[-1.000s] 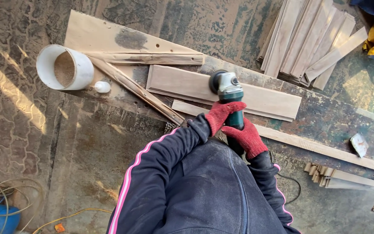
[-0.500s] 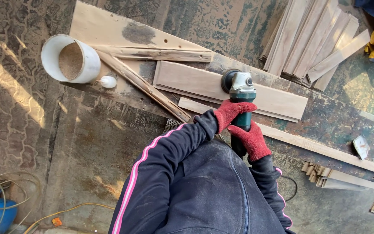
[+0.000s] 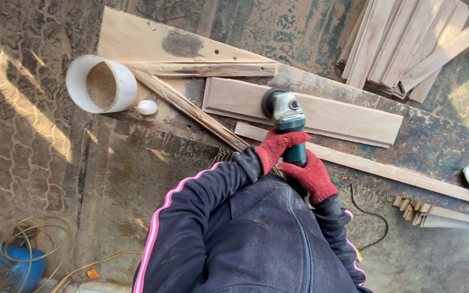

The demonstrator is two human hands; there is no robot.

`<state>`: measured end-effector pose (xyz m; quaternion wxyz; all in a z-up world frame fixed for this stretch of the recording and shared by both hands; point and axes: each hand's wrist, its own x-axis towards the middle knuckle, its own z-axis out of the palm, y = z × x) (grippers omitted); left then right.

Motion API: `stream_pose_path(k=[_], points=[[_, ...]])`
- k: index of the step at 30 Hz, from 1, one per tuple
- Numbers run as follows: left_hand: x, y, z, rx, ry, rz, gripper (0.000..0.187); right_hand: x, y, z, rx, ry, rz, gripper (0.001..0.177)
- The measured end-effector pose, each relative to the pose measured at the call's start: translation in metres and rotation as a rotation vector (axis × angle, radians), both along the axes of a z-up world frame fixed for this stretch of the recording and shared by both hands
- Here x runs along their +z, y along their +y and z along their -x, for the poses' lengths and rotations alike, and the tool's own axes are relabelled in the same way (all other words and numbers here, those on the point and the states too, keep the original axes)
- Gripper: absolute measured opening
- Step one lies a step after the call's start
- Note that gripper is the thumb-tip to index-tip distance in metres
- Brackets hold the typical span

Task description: The recorder uses an angle grinder to sand wooden planks and then finishes with a hand-sanding block.

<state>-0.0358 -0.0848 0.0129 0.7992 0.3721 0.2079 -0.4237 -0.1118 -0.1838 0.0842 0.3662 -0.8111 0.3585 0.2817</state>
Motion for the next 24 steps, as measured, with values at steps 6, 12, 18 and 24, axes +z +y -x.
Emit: stream_pose_path(k=[6, 12, 18, 24], points=[[0.026, -0.037, 0.011, -0.132, -0.012, 0.009, 0.057, -0.007, -0.028, 0.048, -0.297, -0.157, -0.029, 0.060], [0.028, -0.025, 0.024, -0.130, 0.033, 0.017, 0.053, 0.002, -0.021, 0.055, -0.269, -0.189, -0.047, 0.059], [-0.007, -0.004, 0.027, -0.010, 0.012, -0.055, 0.055, 0.010, -0.001, 0.025, -0.056, -0.076, -0.065, 0.065], [0.031, 0.030, 0.026, 0.073, -0.015, -0.119, 0.048, 0.022, 0.011, 0.008, 0.105, 0.002, -0.078, 0.076]])
